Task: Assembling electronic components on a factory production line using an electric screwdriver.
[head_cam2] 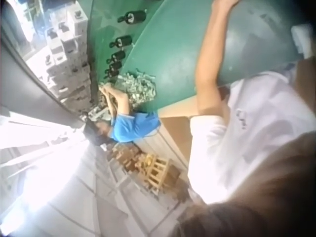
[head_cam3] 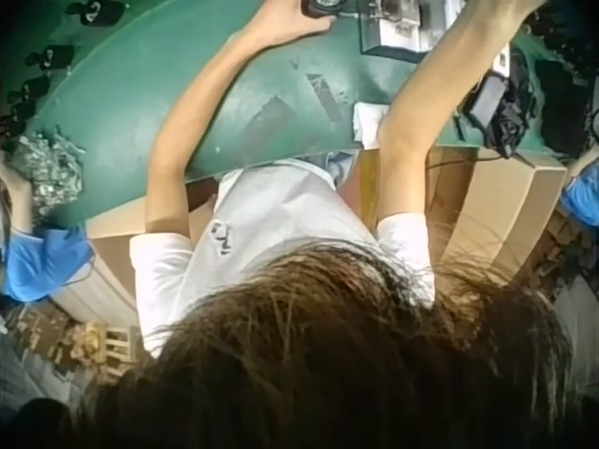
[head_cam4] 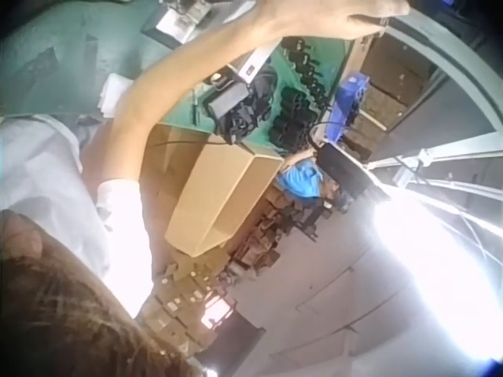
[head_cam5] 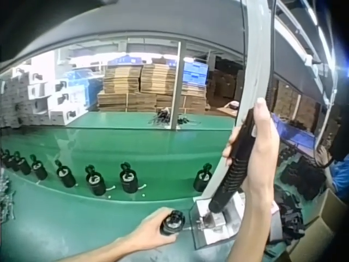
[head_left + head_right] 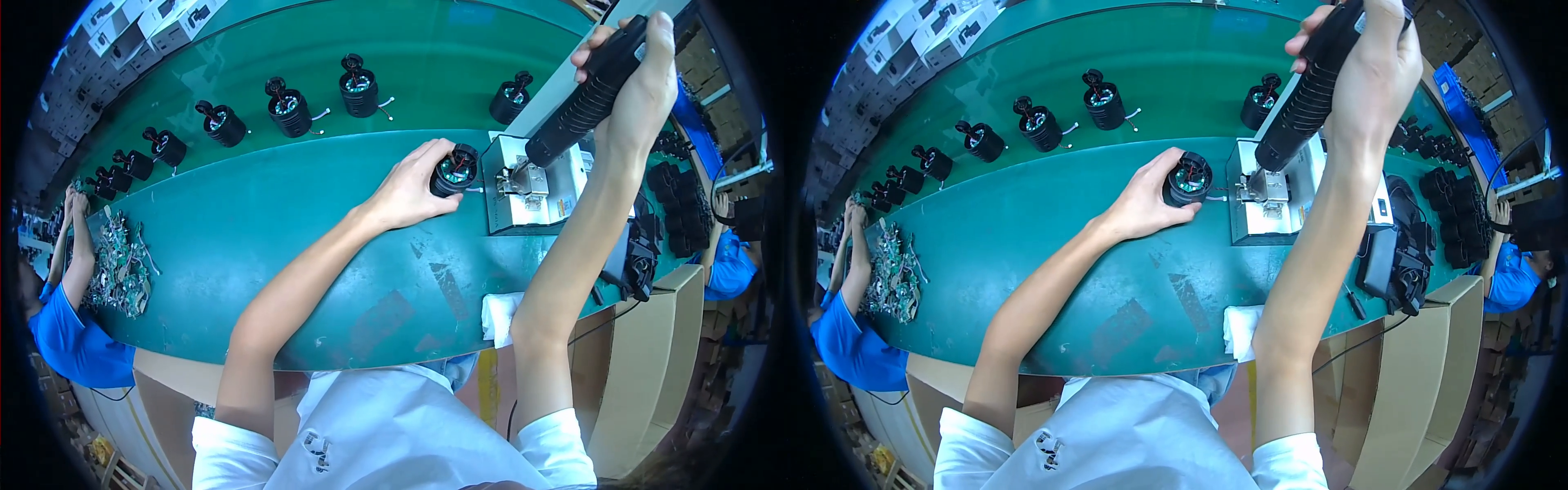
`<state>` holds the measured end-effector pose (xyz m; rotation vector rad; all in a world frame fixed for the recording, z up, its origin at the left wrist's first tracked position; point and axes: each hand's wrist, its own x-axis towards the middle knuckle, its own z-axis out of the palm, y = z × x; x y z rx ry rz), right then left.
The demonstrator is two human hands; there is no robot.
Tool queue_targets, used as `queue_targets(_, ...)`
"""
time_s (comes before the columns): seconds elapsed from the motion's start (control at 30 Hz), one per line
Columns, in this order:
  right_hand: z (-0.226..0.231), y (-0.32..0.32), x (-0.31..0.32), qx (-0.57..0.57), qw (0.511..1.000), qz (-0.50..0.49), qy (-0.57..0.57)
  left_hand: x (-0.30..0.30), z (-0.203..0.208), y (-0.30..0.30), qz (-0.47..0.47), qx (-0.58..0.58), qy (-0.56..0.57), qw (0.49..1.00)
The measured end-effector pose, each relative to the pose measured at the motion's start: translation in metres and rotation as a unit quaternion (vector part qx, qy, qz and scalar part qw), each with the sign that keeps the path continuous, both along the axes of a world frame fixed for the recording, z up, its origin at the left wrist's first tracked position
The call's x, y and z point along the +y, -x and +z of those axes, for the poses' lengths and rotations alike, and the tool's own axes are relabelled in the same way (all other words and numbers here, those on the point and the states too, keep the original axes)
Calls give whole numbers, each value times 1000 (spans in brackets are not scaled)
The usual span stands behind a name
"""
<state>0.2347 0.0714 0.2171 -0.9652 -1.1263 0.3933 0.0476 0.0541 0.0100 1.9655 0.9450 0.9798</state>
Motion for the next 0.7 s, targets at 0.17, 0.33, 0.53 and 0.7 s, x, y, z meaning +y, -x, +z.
queue_targets(0.17,0,2,13,96,995,1,-10,3,0,-4,2,-7,2,1000)
queue_targets(0.33,-4,-4,19,74,996,21,-41,6,-2,-10,50,18,-23,998)
queue_targets(0.53,-3,10,6,197,975,105,17,5,-3,-17,124,-24,-18,992)
queue_targets(0.7,-12,45,-3,132,975,174,46,-3,-7,3,115,-41,1,993)
